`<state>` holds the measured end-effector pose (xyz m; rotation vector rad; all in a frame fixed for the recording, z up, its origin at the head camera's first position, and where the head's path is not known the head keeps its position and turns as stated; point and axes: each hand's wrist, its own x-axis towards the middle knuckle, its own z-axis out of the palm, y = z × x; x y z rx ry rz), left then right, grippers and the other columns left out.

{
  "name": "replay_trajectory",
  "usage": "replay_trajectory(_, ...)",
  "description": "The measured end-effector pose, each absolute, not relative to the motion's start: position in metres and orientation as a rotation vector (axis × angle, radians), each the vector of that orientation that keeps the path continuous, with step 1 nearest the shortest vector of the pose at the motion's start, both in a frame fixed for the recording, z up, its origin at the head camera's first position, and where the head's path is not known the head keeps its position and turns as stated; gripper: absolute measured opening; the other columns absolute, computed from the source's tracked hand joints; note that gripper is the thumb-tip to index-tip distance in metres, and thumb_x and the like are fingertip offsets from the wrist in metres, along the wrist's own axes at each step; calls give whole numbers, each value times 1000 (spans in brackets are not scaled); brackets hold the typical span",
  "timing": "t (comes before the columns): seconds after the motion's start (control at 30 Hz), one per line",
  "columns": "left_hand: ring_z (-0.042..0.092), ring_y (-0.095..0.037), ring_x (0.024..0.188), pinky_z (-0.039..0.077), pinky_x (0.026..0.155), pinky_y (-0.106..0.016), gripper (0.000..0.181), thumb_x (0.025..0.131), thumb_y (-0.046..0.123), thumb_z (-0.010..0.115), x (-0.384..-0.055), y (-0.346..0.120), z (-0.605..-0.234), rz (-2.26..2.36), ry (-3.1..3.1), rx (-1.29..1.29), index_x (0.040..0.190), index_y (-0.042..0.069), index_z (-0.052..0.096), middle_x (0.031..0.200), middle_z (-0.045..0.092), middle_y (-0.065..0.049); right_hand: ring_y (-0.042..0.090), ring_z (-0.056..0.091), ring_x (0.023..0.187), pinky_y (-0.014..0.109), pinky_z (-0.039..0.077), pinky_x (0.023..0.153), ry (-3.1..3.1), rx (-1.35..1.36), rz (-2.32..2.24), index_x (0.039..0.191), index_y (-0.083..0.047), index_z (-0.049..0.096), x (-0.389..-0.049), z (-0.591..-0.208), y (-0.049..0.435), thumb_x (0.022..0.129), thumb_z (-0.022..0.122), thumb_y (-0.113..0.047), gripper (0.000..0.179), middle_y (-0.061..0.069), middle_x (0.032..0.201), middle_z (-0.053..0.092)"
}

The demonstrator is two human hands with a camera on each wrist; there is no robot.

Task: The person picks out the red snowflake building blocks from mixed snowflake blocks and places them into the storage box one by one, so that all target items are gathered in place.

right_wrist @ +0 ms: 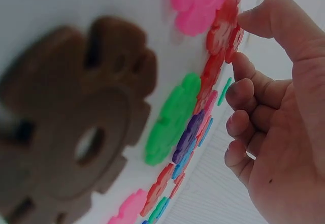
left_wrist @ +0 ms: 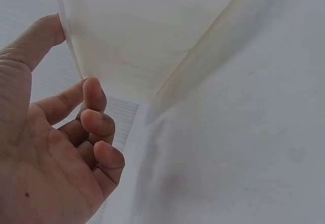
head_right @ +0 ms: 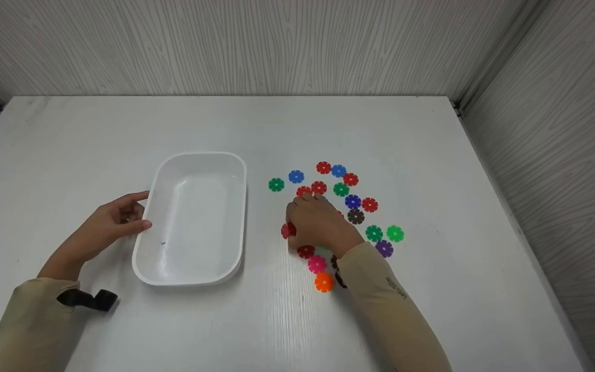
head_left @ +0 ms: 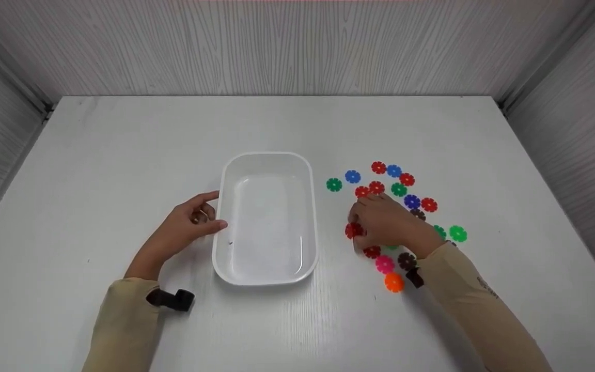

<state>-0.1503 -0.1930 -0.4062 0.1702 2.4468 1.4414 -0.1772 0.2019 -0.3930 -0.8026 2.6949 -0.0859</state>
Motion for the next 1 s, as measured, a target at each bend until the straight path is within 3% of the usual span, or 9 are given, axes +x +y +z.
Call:
replay_trajectory(0.57,47,-8,74,40,66,-21,67,88,29,70,-150,-194,-411,1476,2431,206,146,12,41,96,52,0,22,52,104,42,48,90,2780,-817,-464,111,-9,60,-173,-367,195,72,78,-22,45,7,105,62)
replay_trajectory(0.77,47,-8,74,40,65,-21,66,88,28,70,-150,-195,-411,1496,2425,215,146,12,41,95,53,0,19,51,97,36,51,79,2756,-849,-615,109,-10,60,-168,-360,178,72,79,-19,42,5,100,59)
replay_trajectory(1.0,47,-7,70,40,61,-22,67,89,28,69,-149,-195,-412,1513,2417,214,147,11,39,95,54,0,20,53,97,32,53,77,2686,-903,-710,111,-11,59,-165,-358,153,72,80,-20,44,6,103,59)
